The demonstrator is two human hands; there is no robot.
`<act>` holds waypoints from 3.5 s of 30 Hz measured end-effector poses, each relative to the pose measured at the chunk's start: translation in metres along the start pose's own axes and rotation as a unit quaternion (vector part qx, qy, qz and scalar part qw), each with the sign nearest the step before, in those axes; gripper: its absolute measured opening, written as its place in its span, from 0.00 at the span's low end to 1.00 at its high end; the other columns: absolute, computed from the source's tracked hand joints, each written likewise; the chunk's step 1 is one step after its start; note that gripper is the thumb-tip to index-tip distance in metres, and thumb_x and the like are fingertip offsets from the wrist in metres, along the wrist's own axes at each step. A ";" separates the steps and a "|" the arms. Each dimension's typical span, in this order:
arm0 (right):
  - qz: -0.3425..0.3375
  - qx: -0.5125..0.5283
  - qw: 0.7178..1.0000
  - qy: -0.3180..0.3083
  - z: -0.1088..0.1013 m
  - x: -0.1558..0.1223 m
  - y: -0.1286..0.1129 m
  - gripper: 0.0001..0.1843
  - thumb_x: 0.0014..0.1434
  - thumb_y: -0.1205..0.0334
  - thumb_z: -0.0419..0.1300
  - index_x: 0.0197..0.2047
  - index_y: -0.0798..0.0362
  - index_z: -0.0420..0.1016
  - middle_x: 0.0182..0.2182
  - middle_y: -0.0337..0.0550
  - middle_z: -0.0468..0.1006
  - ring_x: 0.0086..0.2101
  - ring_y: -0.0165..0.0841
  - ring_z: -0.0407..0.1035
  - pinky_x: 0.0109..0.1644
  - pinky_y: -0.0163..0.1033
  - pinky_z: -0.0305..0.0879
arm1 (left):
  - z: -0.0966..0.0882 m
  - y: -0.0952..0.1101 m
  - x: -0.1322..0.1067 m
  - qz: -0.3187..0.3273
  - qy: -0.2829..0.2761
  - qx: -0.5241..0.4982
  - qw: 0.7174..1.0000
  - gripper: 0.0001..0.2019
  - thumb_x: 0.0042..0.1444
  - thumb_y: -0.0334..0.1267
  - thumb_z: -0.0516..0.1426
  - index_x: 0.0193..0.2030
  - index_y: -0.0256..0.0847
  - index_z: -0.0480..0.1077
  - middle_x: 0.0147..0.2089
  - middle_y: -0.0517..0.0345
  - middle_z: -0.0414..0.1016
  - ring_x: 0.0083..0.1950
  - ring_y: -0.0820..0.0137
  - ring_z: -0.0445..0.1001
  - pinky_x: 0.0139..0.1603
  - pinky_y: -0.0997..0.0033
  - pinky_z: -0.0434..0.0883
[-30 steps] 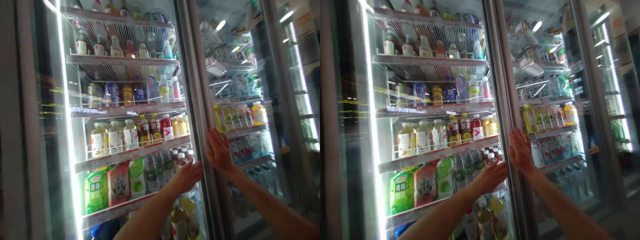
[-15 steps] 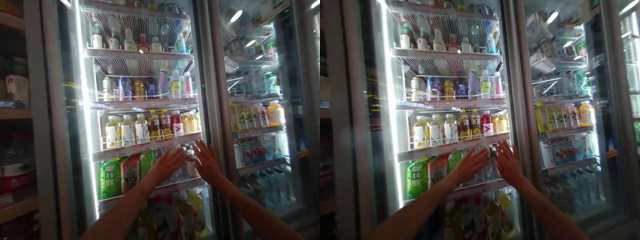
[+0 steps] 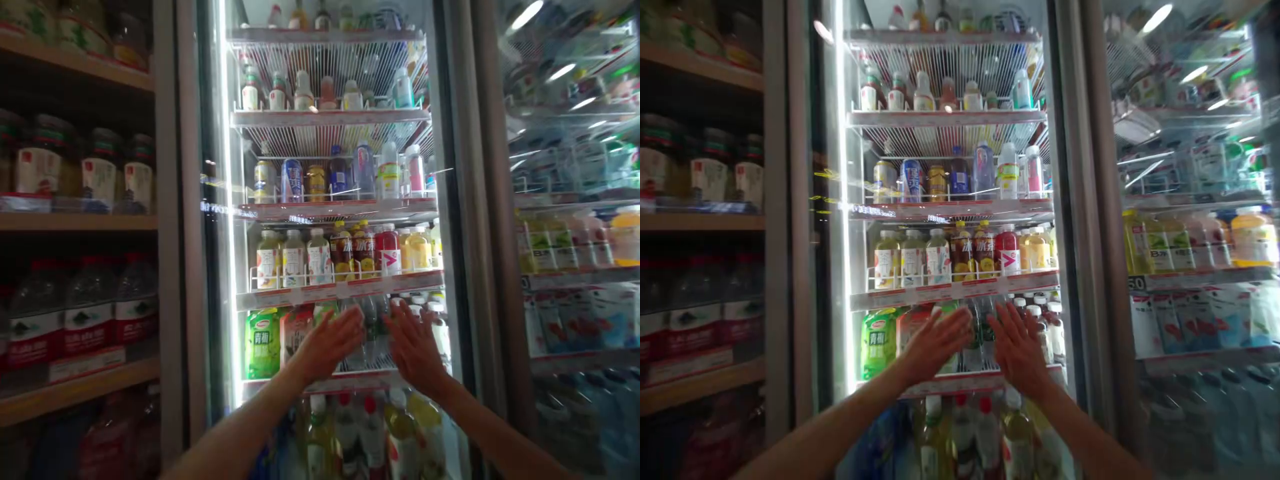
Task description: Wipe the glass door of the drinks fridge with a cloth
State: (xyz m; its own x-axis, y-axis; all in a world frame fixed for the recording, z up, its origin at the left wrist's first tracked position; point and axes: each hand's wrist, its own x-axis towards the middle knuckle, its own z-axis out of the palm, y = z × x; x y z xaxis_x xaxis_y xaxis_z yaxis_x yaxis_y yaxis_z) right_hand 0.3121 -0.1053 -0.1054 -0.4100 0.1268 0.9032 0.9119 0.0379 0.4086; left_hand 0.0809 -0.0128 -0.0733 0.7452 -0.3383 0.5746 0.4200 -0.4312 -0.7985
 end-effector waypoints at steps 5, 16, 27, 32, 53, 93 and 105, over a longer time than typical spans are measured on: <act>-0.030 0.018 0.999 -0.008 0.008 -0.001 -0.015 0.30 0.57 0.69 0.51 0.63 0.52 0.58 0.62 0.50 0.61 0.65 0.41 0.45 0.67 0.58 0.40 | 0.000 0.007 -0.025 0.032 -0.008 -0.018 0.999 0.17 0.60 0.37 0.51 0.55 0.48 0.65 0.66 0.58 0.58 0.69 0.64 0.49 0.69 0.51 0.39; -0.017 0.041 0.999 0.011 0.024 0.022 -0.041 0.36 0.57 0.70 0.50 0.68 0.50 0.44 0.65 0.49 0.53 0.65 0.42 0.43 0.67 0.59 0.39 | -0.016 -0.020 -0.064 -0.087 0.005 0.020 0.996 0.16 0.59 0.34 0.51 0.54 0.47 0.66 0.65 0.55 0.60 0.70 0.65 0.48 0.69 0.49 0.40; -0.026 0.049 0.998 -0.009 0.042 0.031 -0.055 0.32 0.57 0.70 0.51 0.65 0.48 0.53 0.65 0.49 0.53 0.66 0.41 0.41 0.67 0.60 0.37 | -0.041 -0.035 -0.135 -0.168 -0.029 0.053 0.984 0.17 0.60 0.35 0.51 0.56 0.48 0.65 0.64 0.52 0.61 0.70 0.65 0.48 0.68 0.49 0.39; -0.016 0.044 0.999 -0.008 0.047 0.028 -0.057 0.32 0.58 0.68 0.51 0.65 0.47 0.52 0.65 0.49 0.55 0.66 0.41 0.42 0.67 0.60 0.36 | -0.051 -0.031 -0.173 -0.127 -0.049 0.000 0.991 0.16 0.61 0.36 0.52 0.55 0.52 0.65 0.61 0.60 0.67 0.69 0.72 0.50 0.69 0.57 0.40; 0.007 0.090 0.996 0.006 0.048 0.027 -0.058 0.32 0.60 0.62 0.52 0.66 0.43 0.50 0.64 0.47 0.57 0.65 0.41 0.46 0.67 0.59 0.34 | -0.038 -0.004 -0.203 -0.390 -0.035 0.106 0.914 0.17 0.61 0.31 0.49 0.57 0.43 0.63 0.66 0.45 0.57 0.69 0.64 0.49 0.68 0.51 0.45; 0.057 0.066 0.993 0.076 0.026 0.089 -0.036 0.33 0.60 0.63 0.51 0.67 0.45 0.45 0.65 0.47 0.55 0.64 0.40 0.47 0.67 0.56 0.35 | -0.033 -0.118 -0.041 -0.548 0.137 0.103 0.819 0.21 0.62 0.39 0.46 0.62 0.37 0.59 0.66 0.38 0.55 0.68 0.57 0.53 0.64 0.45 0.51; 0.082 0.043 0.994 0.062 0.028 0.084 -0.031 0.34 0.61 0.62 0.49 0.68 0.46 0.42 0.65 0.48 0.56 0.64 0.41 0.48 0.66 0.56 0.39 | -0.018 -0.080 -0.015 -0.379 0.101 0.088 0.916 0.24 0.62 0.36 0.45 0.65 0.40 0.52 0.68 0.44 0.53 0.70 0.64 0.47 0.67 0.53 0.47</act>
State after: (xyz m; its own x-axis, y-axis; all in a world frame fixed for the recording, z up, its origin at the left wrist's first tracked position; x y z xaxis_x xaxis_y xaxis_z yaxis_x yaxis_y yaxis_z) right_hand 0.2497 -0.0680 -0.0461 -0.2495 0.0155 0.9683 0.9627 0.1124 0.2462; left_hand 0.0268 0.0119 -0.0155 0.1015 -0.1531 0.9830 0.8667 -0.4714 -0.1629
